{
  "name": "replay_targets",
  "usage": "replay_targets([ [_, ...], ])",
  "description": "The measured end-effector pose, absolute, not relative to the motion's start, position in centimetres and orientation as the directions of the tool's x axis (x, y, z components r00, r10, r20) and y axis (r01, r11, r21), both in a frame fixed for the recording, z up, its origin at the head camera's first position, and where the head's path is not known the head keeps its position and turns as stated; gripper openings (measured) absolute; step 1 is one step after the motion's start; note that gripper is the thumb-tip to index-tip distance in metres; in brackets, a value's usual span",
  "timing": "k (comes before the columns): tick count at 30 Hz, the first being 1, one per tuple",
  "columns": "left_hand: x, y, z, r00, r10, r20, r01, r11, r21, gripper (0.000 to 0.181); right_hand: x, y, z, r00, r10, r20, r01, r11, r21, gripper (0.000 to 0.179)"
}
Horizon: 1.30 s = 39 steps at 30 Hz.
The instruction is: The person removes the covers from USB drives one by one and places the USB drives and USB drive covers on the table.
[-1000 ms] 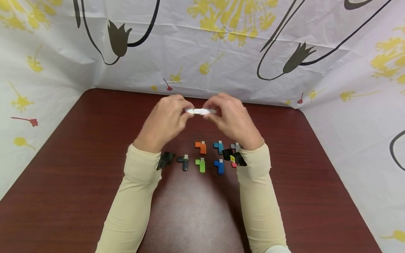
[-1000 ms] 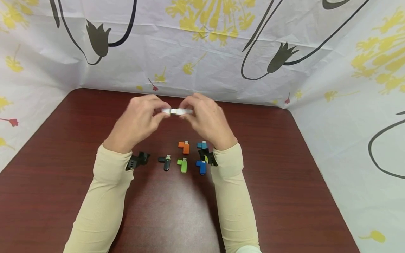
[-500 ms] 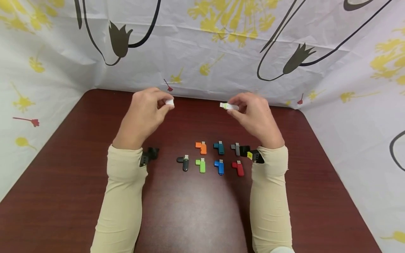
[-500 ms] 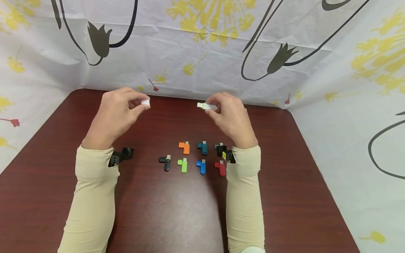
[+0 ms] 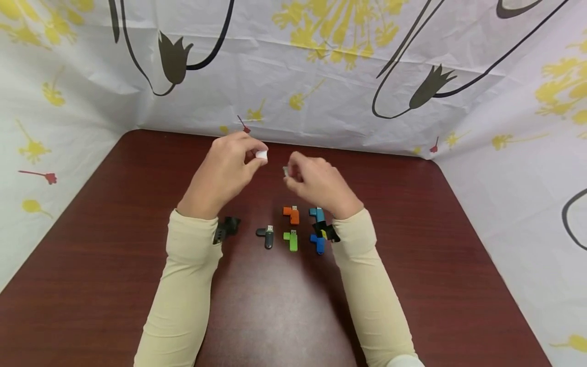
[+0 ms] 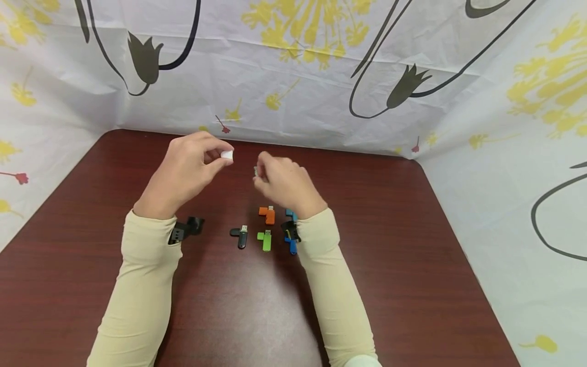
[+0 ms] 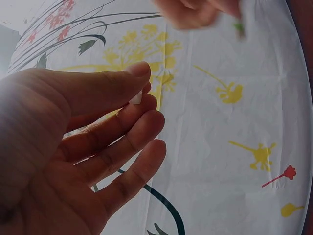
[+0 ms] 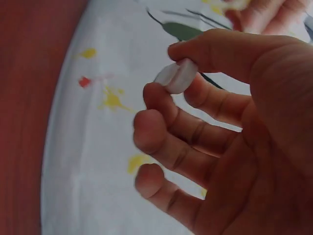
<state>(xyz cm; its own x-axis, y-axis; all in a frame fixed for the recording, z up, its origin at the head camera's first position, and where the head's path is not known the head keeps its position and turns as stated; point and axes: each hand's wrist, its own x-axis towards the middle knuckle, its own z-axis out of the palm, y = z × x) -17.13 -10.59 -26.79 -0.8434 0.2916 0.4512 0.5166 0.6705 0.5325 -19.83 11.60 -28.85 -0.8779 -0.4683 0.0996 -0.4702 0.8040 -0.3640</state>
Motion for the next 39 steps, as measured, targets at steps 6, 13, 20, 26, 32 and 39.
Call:
replay_targets([
  [6, -17.1, -10.3, -26.8, -0.841, 0.302, 0.449, 0.523, 0.663, 0.535, 0.016, -20.4, 9.3, -31.1, -0.851, -0.524, -0.042, -0.482, 0.81, -0.334, 0.012],
  [13, -17.1, -10.1, -26.7, -0.841, 0.304, 0.447, 0.524, 0.664, 0.534, 0.015, -20.6, 6.9, -33.4, -0.871, -0.489, -0.042, -0.46, 0.843, -0.278, 0.018],
  [20, -17.1, -10.1, -26.7, -0.842, 0.303, 0.446, 0.523, 0.657, 0.542, 0.014, -20.5, 5.2, -35.5, -0.886, -0.45, -0.112, -0.401, 0.864, -0.304, 0.032],
  [26, -17.0, -10.0, -26.7, -0.841, 0.304, 0.447, 0.526, 0.654, 0.544, 0.014, -20.6, 4.7, -36.6, -0.878, -0.419, -0.231, -0.343, 0.888, -0.307, 0.04],
  [32, -17.0, -10.0, -26.8, -0.839, 0.312, 0.447, 0.53, 0.656, 0.537, 0.014, -21.3, 4.7, -38.6, -0.861, -0.425, -0.279, -0.335, 0.887, -0.317, 0.045],
  [39, -17.1, -9.9, -26.8, -0.838, 0.313, 0.448, 0.531, 0.656, 0.536, 0.013, -21.0, 4.3, -38.3, -0.864, -0.401, -0.305, -0.305, 0.898, -0.317, 0.04],
])
